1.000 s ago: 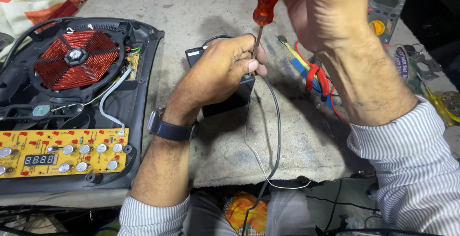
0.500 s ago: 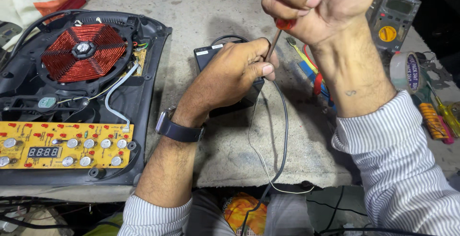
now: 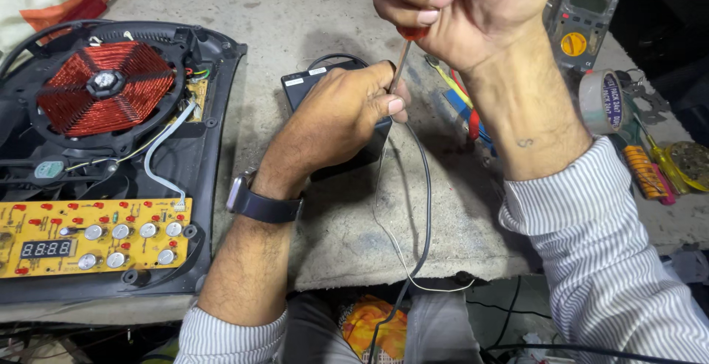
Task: The person handles a black Sony car stereo unit on a cluttered workbench, rotating and repositioning it, connecting a wire to its rear, handling a roll of tape, and then using a red-handled screwdriver to work on the unit's rear terminals.
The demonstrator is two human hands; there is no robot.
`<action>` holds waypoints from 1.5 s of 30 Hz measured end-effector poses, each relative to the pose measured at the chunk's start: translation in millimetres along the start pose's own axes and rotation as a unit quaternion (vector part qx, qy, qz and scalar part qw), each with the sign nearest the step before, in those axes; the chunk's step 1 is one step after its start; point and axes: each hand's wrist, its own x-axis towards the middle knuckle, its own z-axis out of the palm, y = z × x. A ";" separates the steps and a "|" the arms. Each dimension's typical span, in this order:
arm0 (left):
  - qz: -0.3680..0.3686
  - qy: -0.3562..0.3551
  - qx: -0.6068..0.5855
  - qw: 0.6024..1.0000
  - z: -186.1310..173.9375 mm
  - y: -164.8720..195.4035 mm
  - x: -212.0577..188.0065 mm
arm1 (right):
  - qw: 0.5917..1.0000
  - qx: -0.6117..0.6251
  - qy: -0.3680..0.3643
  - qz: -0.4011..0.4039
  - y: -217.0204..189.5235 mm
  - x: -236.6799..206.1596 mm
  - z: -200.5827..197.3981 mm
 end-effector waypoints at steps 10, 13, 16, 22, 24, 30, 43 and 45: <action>-0.009 0.011 0.029 0.999 0.2 -2.6 0.6 | 0.940 -0.307 0.071 -0.130 17.7 -9.8 4.6; 0.007 -0.003 0.021 1.000 -1.6 -1.9 0.9 | 0.943 -0.297 0.075 -0.133 23.4 0.9 1.7; -0.018 0.004 0.019 1.000 -1.7 -1.2 0.9 | 0.939 -0.296 0.089 -0.153 29.0 0.0 4.1; -0.039 0.017 0.024 0.999 0.0 -3.4 1.1 | 0.926 -0.336 0.080 -0.155 25.8 -11.2 5.2; -0.031 0.014 0.028 0.999 0.5 -3.1 1.6 | 0.930 -0.328 0.075 -0.147 25.9 -4.6 1.0; -0.034 0.011 0.019 0.999 0.3 -0.6 1.6 | 0.933 -0.309 0.087 -0.163 31.1 2.6 -0.7; -0.015 0.018 0.034 0.999 1.6 2.4 -0.5 | 0.962 -0.255 0.003 -0.096 15.8 6.2 -5.8; -0.010 0.013 0.019 1.000 2.0 1.7 1.4 | 0.959 -0.255 0.013 -0.123 17.9 5.7 2.2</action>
